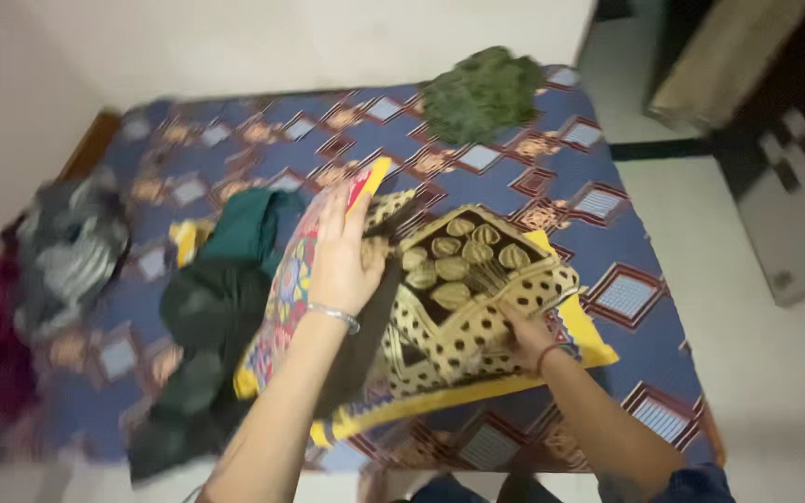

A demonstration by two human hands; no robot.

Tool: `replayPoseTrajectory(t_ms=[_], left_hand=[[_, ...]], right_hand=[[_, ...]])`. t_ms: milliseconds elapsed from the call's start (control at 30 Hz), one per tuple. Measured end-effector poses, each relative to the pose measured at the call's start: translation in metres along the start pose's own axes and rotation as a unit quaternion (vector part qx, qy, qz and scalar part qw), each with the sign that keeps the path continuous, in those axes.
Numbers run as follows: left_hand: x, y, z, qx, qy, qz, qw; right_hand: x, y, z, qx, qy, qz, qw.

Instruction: The person adjusts a floral-patterned cover on a wooden chair, then moves to a bed to handle several decorative pillows. They remove a pillow from a cover, shake it, and place it back inside, then arrange the pillows on the bed.

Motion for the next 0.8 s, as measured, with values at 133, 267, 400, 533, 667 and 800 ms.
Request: replayPoseTrajectory(t_ms=[133,267,400,533,667,800], left_hand=[[-0.019,0.03,0.026,-0.065,0.013,-0.076,0.995],[-0.056,0.049,0.058,-0.119,0.058,-0.136,0.982],[-0.098,0.065,0.093,-0.13,0.128,-0.208,0.961],[-0.123,0.094,0.117,-0.169,0.135,-0.19,0.958],[-0.098,0.139,0.119,-0.191,0.09,-0.09,0.973],[-0.043,0.166,0.107,-0.211,0.051,-0.041,0.975]], right_hand=[[0.011,-0.052,0.007,-0.071,-0.027,0.018,0.997],[0.018,-0.107,0.038,-0.186,-0.037,0.121,0.974],[0.03,-0.165,0.06,-0.3,-0.065,-0.047,0.951],[0.027,-0.232,0.087,-0.292,-0.114,-0.021,0.949],[0.009,-0.251,0.127,-0.31,-0.179,0.015,0.934],[0.009,-0.25,0.133,-0.329,-0.187,0.059,0.924]])
Point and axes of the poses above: each hand's wrist, its own z-axis away from the middle knuckle, its own x-axis out of the palm, y = z × x, the point moved 1 cm from there along -z, towards the middle knuckle, and after that the axes turned 11 degrees about y, right-handed, at the moved point
